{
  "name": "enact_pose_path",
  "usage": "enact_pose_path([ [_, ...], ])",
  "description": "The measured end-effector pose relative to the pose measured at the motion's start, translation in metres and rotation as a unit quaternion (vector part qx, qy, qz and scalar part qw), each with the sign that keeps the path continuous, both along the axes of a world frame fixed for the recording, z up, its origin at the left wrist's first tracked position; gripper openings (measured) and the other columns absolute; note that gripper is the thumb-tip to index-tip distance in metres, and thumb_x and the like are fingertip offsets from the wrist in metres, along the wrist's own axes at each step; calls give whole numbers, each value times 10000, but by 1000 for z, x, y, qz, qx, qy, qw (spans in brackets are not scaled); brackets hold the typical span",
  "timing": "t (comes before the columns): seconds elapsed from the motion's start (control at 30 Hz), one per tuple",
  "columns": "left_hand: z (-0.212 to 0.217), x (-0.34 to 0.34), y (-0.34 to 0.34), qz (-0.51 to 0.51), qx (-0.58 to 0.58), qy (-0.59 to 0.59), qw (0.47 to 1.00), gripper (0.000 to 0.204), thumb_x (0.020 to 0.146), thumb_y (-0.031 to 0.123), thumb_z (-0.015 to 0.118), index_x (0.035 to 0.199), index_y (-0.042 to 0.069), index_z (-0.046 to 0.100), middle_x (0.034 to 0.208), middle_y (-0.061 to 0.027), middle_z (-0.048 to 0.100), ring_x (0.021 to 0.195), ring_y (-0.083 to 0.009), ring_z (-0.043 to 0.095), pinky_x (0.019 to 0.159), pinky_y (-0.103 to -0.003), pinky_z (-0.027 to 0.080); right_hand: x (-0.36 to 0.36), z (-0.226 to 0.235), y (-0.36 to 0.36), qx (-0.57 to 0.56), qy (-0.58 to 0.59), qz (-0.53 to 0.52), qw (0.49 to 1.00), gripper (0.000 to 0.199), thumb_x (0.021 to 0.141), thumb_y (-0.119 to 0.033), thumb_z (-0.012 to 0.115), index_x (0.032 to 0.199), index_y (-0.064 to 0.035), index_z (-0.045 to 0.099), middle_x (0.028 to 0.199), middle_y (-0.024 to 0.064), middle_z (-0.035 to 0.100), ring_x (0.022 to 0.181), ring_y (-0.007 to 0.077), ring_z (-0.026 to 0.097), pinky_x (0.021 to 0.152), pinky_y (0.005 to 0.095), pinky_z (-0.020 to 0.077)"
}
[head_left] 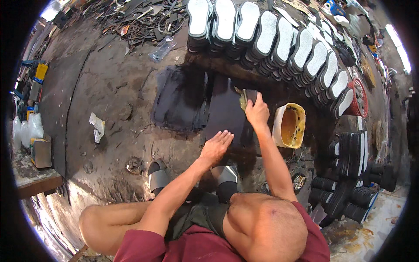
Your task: The person sits on the ground and repeatedly applies a dark liquid from a yellow container onto flat black shoe parts using a brush. The person holds each part steady with one hand while brushing with the other, then places the treated part back onto a pile.
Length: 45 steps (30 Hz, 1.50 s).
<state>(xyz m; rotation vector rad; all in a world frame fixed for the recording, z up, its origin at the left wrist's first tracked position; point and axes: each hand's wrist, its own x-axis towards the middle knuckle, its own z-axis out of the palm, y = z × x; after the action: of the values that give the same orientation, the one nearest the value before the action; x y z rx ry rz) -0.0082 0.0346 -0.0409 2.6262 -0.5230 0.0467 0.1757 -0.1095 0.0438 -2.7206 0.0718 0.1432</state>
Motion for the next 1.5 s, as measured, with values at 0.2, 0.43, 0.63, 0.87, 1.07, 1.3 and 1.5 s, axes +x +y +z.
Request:
enact_pose_path([
  [0.2, 12, 7, -9, 4, 45, -54, 998, 572, 946, 125, 565, 1497, -19, 520, 1584, -160, 512, 1511, -324, 438, 1272, -447, 326, 46, -36, 32, -42, -101, 56, 992, 372, 950, -251, 670, 1299, -140, 606, 966, 237, 759, 942, 451, 738, 797, 581, 570],
  [0.43, 28, 24, -15, -24, 43, 87, 995, 637, 928, 70, 569, 1549, -11, 452, 1621, -154, 460, 1553, -325, 367, 1291, -447, 294, 52, 23, 109, -137, 45, 574, 806, 444, 859, -159, 677, 1269, -324, 729, 1030, 90, 792, 988, 329, 756, 820, 474, 586],
  [0.63, 32, 45, -18, 8, 25, 36, 999, 658, 913, 70, 601, 1554, 40, 452, 1597, -157, 485, 1532, -325, 402, 1274, -429, 331, 24, 34, 86, 14, 32, 509, 860, 506, 800, -119, 686, 1239, -353, 774, 1096, 98, 785, 1029, 311, 747, 905, 462, 583],
  [0.87, 19, 46, 13, -66, -104, 48, 991, 785, 803, 11, 704, 1549, 57, 463, 1573, -206, 496, 1502, -362, 428, 1259, -445, 356, 63, -20, 47, -52, -57, 435, 897, 342, 910, -184, 681, 1224, -310, 729, 995, 72, 785, 908, 330, 763, 725, 501, 597],
  [1.07, 11, -5, -69, -78, 23, 269, 960, 629, 879, 150, 640, 1498, 91, 550, 1515, -175, 562, 1390, -341, 551, 1208, -484, 381, -75, -34, 28, 21, -141, 512, 847, 383, 851, -88, 638, 1207, -207, 716, 1136, 10, 755, 931, 251, 740, 768, 399, 600],
  [1.3, 21, -28, -89, -121, -292, 136, 939, 690, 1002, 200, 499, 1652, 90, 296, 1722, -156, 285, 1587, -304, 292, 1316, -446, 236, -123, 25, 24, 274, 1, 392, 878, 347, 914, -88, 742, 1257, -126, 704, 1221, 100, 757, 1125, 319, 731, 946, 424, 587],
  [1.5, 39, 34, -60, -63, -28, -39, 997, 790, 877, 33, 619, 1620, 49, 352, 1653, -198, 382, 1561, -319, 344, 1293, -432, 281, 17, 100, -22, 305, -254, 258, 881, 336, 884, 46, 690, 1200, -66, 711, 1177, 98, 769, 1088, 249, 752, 940, 336, 567],
])
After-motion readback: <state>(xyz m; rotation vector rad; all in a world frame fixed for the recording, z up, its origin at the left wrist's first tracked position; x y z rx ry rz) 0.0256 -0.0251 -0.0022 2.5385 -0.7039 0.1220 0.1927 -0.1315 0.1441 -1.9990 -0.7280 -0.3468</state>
